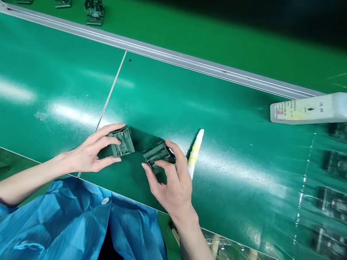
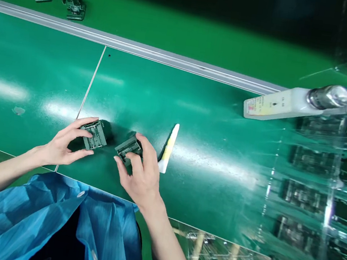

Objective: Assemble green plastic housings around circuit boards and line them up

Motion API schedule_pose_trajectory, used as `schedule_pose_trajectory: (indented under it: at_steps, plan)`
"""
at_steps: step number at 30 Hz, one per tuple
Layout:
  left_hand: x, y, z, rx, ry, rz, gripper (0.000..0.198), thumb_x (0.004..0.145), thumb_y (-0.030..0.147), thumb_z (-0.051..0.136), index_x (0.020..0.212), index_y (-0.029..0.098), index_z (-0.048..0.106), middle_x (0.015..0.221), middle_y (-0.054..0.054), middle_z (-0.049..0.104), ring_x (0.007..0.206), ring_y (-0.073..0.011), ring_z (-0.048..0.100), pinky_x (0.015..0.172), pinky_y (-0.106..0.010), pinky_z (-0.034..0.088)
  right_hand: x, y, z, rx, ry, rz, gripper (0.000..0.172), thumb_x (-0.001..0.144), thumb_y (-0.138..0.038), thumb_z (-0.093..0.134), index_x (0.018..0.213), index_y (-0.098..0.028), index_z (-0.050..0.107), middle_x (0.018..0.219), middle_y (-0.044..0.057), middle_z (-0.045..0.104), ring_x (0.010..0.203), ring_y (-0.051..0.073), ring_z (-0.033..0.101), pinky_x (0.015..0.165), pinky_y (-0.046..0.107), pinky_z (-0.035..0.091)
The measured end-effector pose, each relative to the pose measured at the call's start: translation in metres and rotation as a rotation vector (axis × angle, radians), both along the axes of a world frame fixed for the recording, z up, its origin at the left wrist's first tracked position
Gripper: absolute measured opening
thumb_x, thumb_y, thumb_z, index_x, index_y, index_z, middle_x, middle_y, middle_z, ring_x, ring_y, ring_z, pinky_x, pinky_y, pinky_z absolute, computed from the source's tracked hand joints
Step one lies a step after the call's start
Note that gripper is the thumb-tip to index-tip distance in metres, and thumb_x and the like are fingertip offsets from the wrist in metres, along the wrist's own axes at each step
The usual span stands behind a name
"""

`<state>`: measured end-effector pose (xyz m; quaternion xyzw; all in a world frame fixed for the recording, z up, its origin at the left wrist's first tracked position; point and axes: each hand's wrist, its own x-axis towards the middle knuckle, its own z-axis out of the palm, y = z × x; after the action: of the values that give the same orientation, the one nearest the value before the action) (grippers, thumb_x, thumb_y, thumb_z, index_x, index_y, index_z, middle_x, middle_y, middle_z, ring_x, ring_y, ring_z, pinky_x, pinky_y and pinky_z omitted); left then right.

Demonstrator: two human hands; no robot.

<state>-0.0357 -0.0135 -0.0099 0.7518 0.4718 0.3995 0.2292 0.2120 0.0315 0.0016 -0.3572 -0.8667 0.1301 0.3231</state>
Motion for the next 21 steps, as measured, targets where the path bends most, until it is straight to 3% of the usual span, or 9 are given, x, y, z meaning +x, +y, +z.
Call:
schedule_pose_trajectory:
  at_steps: [5,8,10,13,16,19,21]
  plan:
    - [0.002,0.008,-0.003,-0.107,-0.153,-0.040,0.057,0.085,0.023,0.064,0.137,0.021,0.042,0.136,-0.018,0.055,0.129,-0.0300,0.055,0.104,-0.052,0.052,-0.018,0.016,0.020,-0.123,-0.147,0.217,0.041,0.091,-0.021,0.058,0.130,-0.012,0.048,0.133,0.023,0.056,0.125,0.032,0.055,0.097,0.050,0.053]
    - [-0.002,0.007,-0.002,-0.211,-0.167,-0.094,0.071,0.084,0.023,0.063,0.148,0.021,0.032,0.139,-0.018,0.052,0.131,-0.0301,0.053,0.109,-0.051,0.049,-0.033,0.020,0.029,-0.133,-0.327,0.313,0.060,0.093,-0.036,0.059,0.142,-0.006,0.041,0.138,0.025,0.053,0.121,0.034,0.054,0.096,0.049,0.048]
    - [-0.005,0.001,-0.001,-0.289,-0.148,-0.105,0.073,0.085,0.022,0.062,0.151,0.023,0.030,0.146,-0.016,0.047,0.137,-0.0306,0.048,0.114,-0.051,0.045,-0.041,0.018,0.030,-0.104,-0.427,0.304,0.068,0.093,-0.049,0.057,0.144,-0.005,0.042,0.140,0.026,0.052,0.114,0.033,0.056,0.091,0.046,0.047]
    - [-0.012,-0.016,-0.004,-0.375,-0.148,-0.074,0.072,0.089,0.021,0.059,0.153,0.029,0.028,0.154,-0.012,0.042,0.144,-0.0301,0.042,0.120,-0.051,0.038,-0.051,0.009,0.022,-0.021,-0.467,0.251,0.063,0.097,-0.058,0.044,0.138,-0.011,0.051,0.144,0.020,0.052,0.100,0.026,0.056,0.082,0.041,0.044]
    - [-0.023,-0.026,-0.015,-0.474,-0.223,-0.024,0.072,0.089,0.026,0.061,0.153,0.032,0.030,0.157,-0.008,0.041,0.143,-0.0318,0.045,0.118,-0.049,0.042,-0.058,0.005,0.007,0.039,-0.437,0.217,0.058,0.098,-0.061,0.036,0.127,-0.018,0.061,0.143,0.009,0.055,0.087,0.018,0.055,0.076,0.036,0.043]
    - [-0.030,-0.022,-0.027,-0.576,-0.307,0.021,0.069,0.089,0.036,0.057,0.153,0.035,0.030,0.154,-0.008,0.046,0.140,-0.0360,0.048,0.118,-0.055,0.042,-0.060,0.006,0.000,0.025,-0.444,0.204,0.047,0.097,-0.056,0.041,0.120,-0.022,0.065,0.134,0.002,0.060,0.082,0.014,0.055,0.072,0.031,0.044]
    - [-0.032,-0.015,-0.032,-0.544,-0.330,0.038,0.075,0.087,0.041,0.059,0.154,0.036,0.028,0.150,-0.009,0.051,0.140,-0.0389,0.047,0.118,-0.061,0.039,-0.060,0.005,0.000,0.006,-0.454,0.191,0.042,0.097,-0.054,0.045,0.116,-0.023,0.066,0.131,0.001,0.061,0.080,0.012,0.056,0.071,0.029,0.045]
